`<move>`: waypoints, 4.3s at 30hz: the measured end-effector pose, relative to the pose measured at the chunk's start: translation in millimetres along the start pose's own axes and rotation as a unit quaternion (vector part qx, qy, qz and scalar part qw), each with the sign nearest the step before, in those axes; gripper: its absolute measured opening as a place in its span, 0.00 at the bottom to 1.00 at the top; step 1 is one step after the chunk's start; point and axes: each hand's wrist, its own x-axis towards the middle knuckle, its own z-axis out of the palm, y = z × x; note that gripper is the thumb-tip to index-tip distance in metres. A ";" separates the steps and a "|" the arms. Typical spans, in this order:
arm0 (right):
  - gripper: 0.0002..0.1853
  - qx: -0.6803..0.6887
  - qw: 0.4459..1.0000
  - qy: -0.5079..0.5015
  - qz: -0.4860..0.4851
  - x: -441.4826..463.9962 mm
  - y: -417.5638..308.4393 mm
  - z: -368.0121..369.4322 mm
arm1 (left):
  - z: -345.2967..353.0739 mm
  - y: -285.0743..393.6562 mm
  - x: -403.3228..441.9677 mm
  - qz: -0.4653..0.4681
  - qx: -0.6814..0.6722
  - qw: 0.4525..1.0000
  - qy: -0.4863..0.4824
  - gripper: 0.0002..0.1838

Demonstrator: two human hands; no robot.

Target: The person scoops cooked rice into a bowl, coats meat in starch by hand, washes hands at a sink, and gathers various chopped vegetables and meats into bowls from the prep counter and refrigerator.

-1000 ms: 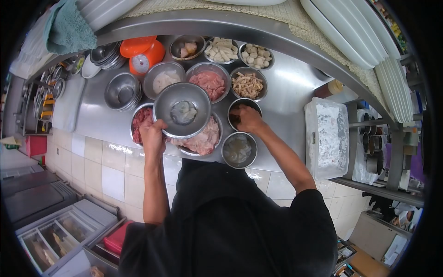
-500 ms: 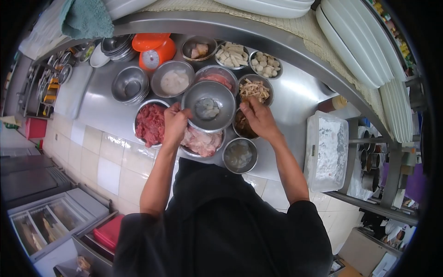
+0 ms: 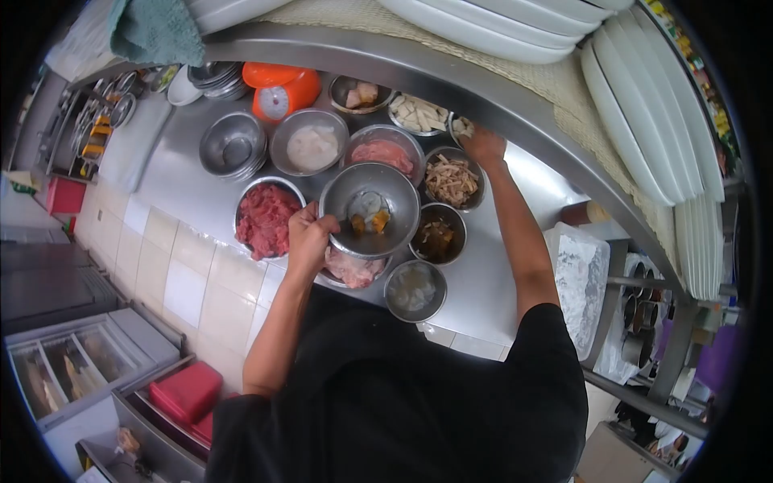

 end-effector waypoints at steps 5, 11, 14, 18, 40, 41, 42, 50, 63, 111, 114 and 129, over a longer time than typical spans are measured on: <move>0.27 0.027 0.993 -0.107 0.047 4.4 -23.2 -21.1 | -11.0 5.7 -8.4 -0.002 0.008 1.000 0.016 0.05; 0.24 0.044 0.993 -0.104 0.041 6.4 -1.3 3.4 | -4.9 11.6 -11.4 -0.036 -0.016 0.999 0.023 0.05; 0.23 0.048 0.994 -0.099 0.021 1.8 2.0 1.1 | -1.5 7.5 -7.2 -0.026 -0.013 0.999 0.019 0.05; 0.23 0.054 0.989 -0.128 0.059 -2.2 -12.5 -24.2 | -0.6 5.9 -6.1 -0.022 -0.002 1.000 0.021 0.05; 0.23 0.064 0.991 -0.047 0.109 11.2 13.5 22.4 | -1.5 8.9 -16.0 -0.040 -0.046 0.998 0.028 0.05; 0.24 0.060 0.993 -0.032 0.096 10.4 10.6 15.2 | -2.6 6.0 -14.4 -0.034 -0.048 0.998 0.031 0.04; 0.24 0.056 0.995 -0.016 0.084 8.4 5.8 -0.2 | -3.4 4.5 -13.6 -0.028 -0.049 0.998 0.035 0.04; 0.13 0.356 0.925 0.026 0.127 14.1 48.5 45.2 | -5.3 9.9 -11.4 -0.044 -0.045 0.998 0.030 0.05; 0.05 0.787 0.583 -0.057 0.196 -32.5 -25.1 -97.4 | 4.1 6.7 1.6 -0.064 -0.030 0.997 -0.004 0.05; 0.24 0.160 0.974 -0.159 -0.034 -77.8 -34.4 -25.9 | -10.1 17.3 -8.4 -0.039 -0.030 0.999 0.013 0.08; 0.22 0.168 0.973 -0.156 -0.033 -81.3 -34.7 -28.0 | -12.1 12.2 -5.1 -0.043 -0.029 0.999 0.014 0.08; 0.20 0.325 0.934 -0.083 0.123 -79.5 -21.9 -73.2 | -3.1 6.9 2.8 -0.052 -0.049 0.997 -0.003 0.09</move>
